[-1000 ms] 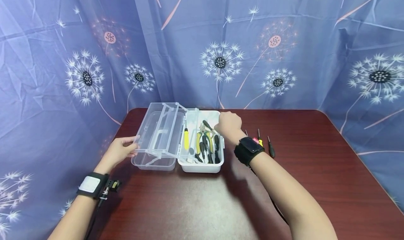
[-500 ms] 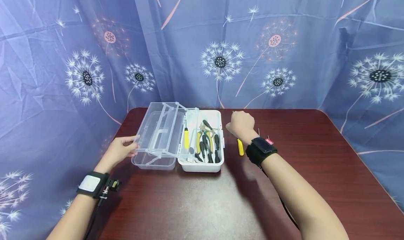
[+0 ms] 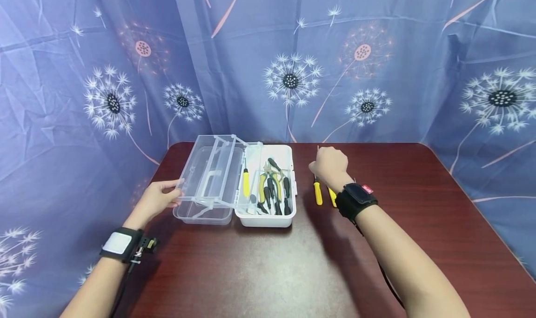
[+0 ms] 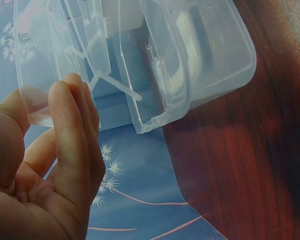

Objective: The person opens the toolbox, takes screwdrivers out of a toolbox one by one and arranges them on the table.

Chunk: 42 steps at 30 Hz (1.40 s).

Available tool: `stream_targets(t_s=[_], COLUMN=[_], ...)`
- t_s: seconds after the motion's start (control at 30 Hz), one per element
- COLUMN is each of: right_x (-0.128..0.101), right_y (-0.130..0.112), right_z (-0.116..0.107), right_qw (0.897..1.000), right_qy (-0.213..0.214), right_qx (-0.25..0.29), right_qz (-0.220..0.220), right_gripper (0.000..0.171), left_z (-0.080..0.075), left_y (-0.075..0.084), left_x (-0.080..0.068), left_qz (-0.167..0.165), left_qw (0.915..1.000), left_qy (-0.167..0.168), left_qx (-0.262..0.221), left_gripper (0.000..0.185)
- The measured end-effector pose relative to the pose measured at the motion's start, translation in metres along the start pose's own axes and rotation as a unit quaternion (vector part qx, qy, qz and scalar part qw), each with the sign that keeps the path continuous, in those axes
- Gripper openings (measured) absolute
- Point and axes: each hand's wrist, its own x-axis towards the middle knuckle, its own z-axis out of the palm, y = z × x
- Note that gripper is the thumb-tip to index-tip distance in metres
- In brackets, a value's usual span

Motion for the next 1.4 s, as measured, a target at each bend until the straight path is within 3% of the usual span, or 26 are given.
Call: stream_targets(t_s=[0.27,0.63,1.4], right_x=[-0.006,-0.009,-0.015], right_y=[0.015,0.031,0.076], right_z=[-0.003,0.002,0.006], right_qw=[1.0,0.999,0.996], right_qy=[0.01,-0.017,-0.032], right_qx=[-0.002,-0.009,-0.029], right_qz=[-0.004,0.026,0.073], right_gripper=[0.036,0.036,0.038], left_z=[0.0,0.001,0.001], left_y=[0.001,0.001,0.0], left_x=[-0.001,-0.002,-0.001], left_qz=[-0.004,-0.021,-0.006], left_qw=[1.0,0.9998,1.0], left_qy=[-0.001,-0.006,-0.001], left_qx=[-0.005,-0.003,-0.003], left_gripper=[0.046,0.046,0.046])
